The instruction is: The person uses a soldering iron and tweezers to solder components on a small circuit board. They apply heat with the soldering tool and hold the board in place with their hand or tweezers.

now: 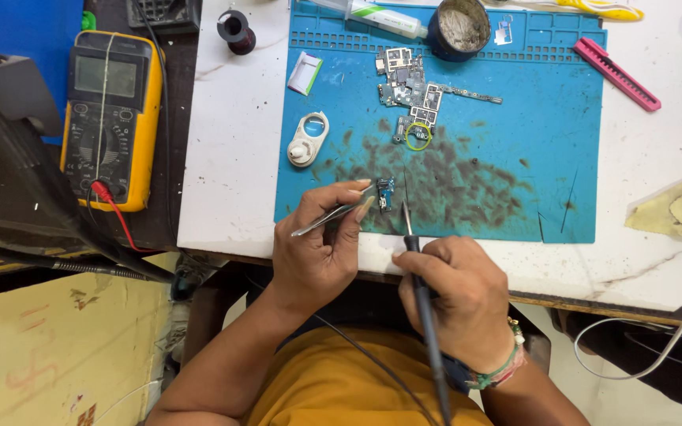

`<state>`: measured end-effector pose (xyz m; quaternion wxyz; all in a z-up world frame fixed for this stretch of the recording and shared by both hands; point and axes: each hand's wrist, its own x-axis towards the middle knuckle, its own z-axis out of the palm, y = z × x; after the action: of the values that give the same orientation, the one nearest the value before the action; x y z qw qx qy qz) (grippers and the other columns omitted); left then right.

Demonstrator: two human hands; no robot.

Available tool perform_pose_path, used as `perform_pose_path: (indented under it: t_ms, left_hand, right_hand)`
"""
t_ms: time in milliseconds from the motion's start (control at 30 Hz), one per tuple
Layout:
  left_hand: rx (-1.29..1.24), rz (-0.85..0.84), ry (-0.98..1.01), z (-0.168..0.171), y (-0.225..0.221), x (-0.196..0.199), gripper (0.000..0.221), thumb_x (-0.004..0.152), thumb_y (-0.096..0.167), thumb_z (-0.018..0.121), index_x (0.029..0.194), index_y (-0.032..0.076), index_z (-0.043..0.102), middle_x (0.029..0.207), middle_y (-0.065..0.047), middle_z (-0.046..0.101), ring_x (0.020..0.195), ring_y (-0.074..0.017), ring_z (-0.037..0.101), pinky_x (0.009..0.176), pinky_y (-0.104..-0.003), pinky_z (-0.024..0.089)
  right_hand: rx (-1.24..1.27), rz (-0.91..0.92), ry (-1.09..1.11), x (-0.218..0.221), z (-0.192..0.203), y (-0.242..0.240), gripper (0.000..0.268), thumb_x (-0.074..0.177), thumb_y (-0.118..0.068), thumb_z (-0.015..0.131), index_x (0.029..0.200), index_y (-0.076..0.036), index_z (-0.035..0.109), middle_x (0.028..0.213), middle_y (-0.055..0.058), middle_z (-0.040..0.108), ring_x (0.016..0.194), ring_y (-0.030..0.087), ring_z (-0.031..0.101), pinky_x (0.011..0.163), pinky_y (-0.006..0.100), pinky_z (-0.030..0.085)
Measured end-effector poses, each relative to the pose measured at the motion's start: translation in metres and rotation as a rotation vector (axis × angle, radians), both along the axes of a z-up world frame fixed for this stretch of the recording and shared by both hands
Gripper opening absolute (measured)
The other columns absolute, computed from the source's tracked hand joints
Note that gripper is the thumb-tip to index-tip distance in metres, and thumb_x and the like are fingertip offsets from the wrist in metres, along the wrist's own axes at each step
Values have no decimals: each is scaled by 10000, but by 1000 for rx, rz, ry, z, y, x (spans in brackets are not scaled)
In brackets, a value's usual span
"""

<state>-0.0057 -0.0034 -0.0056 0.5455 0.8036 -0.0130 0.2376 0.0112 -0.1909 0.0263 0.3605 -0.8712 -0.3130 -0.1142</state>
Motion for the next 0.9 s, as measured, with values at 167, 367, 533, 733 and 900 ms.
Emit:
perform_pose_path:
  t_ms: [167,367,533,733,900]
  left_hand:
    - [-5,-16,-39,2,-1,1,139,1060,56,636,1154,37,536,1249,-131,738,812,-108,736,675,-238,595]
    - [387,-20,-154,23,9,11,312,946,-62,642,1223,65,571,1326,-126,685,1116,-322,734,916,-373,596]
    - [785,14,-130,34,18,46,416,821,-87,639,1208,63,611,1374,-138,663,1078,-323,679,920,-425,560]
    - [958,34,-199,47,25,57,520,839,-82,593,1350,16,586,1434,-236,588,1206,-380,622,953,-421,513]
    - [609,-100,-340,49,2,-7,396,906,-10,616,1288,79,562,1367,-130,608,1160,-295,629,965,-423,501]
  right_hand:
    - [-25,43,13,-6,4,-2,291,665,-27,790,944,-97,752,737,76,650,660,266,653,566,353,500]
    - [107,24,-35,-2,6,-4,183,822,-26,770,999,-35,723,812,105,721,715,259,703,664,333,541]
    - [138,-26,101,-8,10,-8,142,796,-53,795,933,-41,760,673,86,694,562,208,664,550,307,505]
    - [237,-40,14,-12,2,-9,248,846,-76,788,1073,-14,710,855,120,740,665,193,694,627,287,536]
    - [395,32,66,-14,-20,-18,511,984,-326,692,1333,29,576,1077,140,742,862,200,731,780,300,587]
